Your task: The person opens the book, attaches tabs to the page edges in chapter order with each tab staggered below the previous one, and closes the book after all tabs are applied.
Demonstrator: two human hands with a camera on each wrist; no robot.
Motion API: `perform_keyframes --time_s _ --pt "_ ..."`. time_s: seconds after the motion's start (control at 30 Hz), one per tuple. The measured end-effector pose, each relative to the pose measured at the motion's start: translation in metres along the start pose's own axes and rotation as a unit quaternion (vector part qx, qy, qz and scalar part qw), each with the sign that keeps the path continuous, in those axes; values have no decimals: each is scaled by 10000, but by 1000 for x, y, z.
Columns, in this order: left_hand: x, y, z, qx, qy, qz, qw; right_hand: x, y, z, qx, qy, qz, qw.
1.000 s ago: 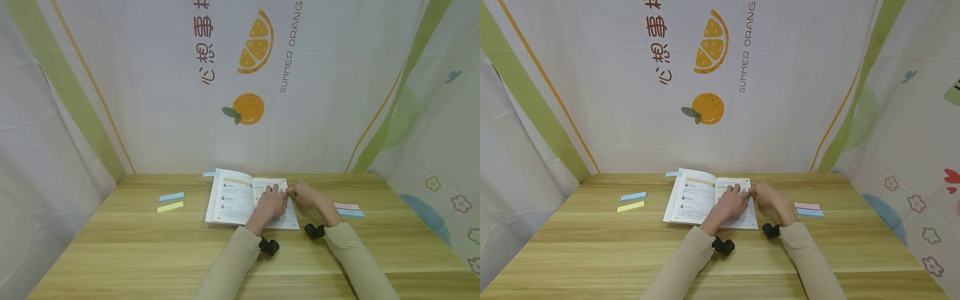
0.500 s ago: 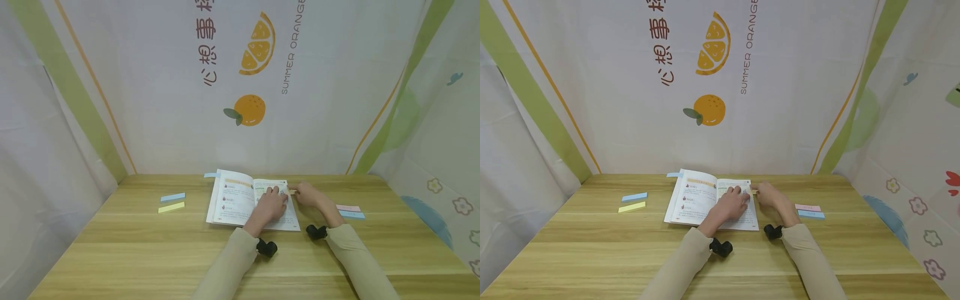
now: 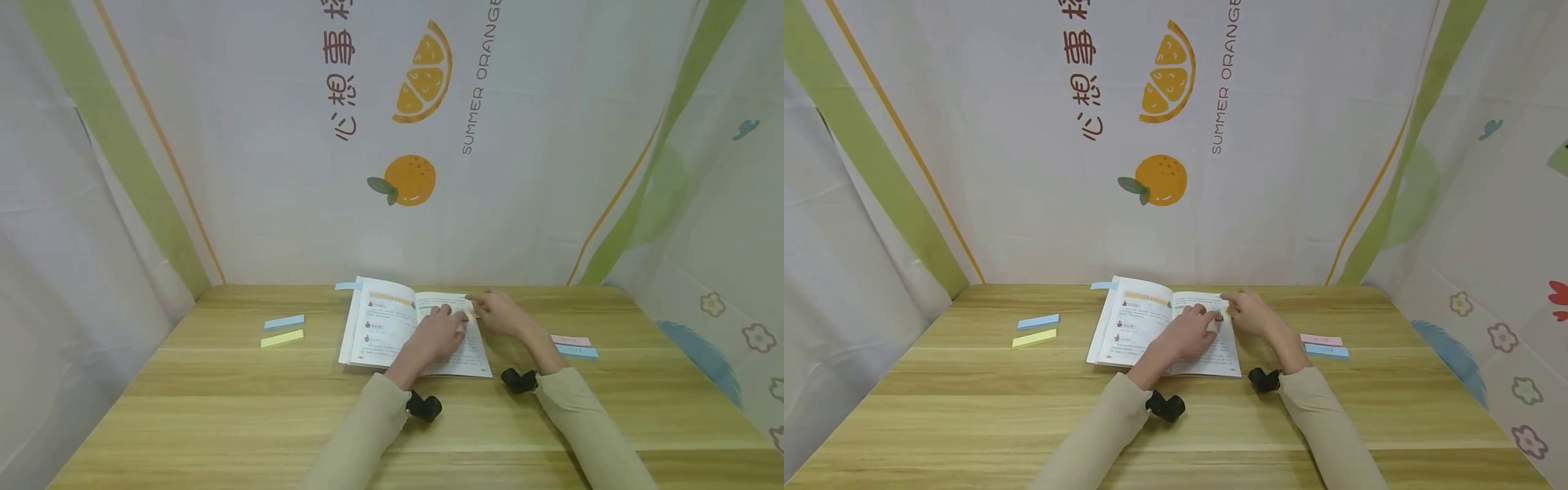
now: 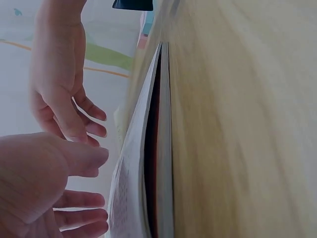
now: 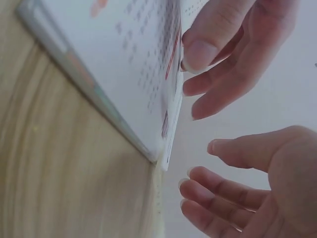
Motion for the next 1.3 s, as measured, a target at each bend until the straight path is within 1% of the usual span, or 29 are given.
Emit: perform_keyframes --time_s 0.13,0.33,0.47,0.6,0.8,0.93,1.07,1.3 --pt "-5 5 4 -15 35 -129 9999 -1 1 4 -3 -110 -41 9999" --pt "-10 14 10 -50 -186 -241 9995 -4 5 13 98 -166 -33 9998" --pt "-15 23 15 -20 -305 -344 9989 -5 7 16 44 -113 -78 9999" --pt "-19 31 21 -26 -284 -363 9989 -4 9 17 -54 -49 -142 9999" --pt "-23 43 30 -110 -92 -451 9989 -3 14 21 -25 -19 -151 9999" --pt "-22 50 36 -125 -82 -463 9988 -2 18 23 58 -73 -56 9999" --pt "-22 55 41 -123 -88 -405 9991 -3 24 25 73 -21 179 9998" --pt "-22 70 51 -57 87 -225 9997 -3 34 32 -190 209 586 9979"
Point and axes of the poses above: each hand's wrist, its own y-axis away from the middle knuckle, its own x-axis out of the palm, z = x × y, the point moved 1 cm from there along -y, towards the middle knuckle
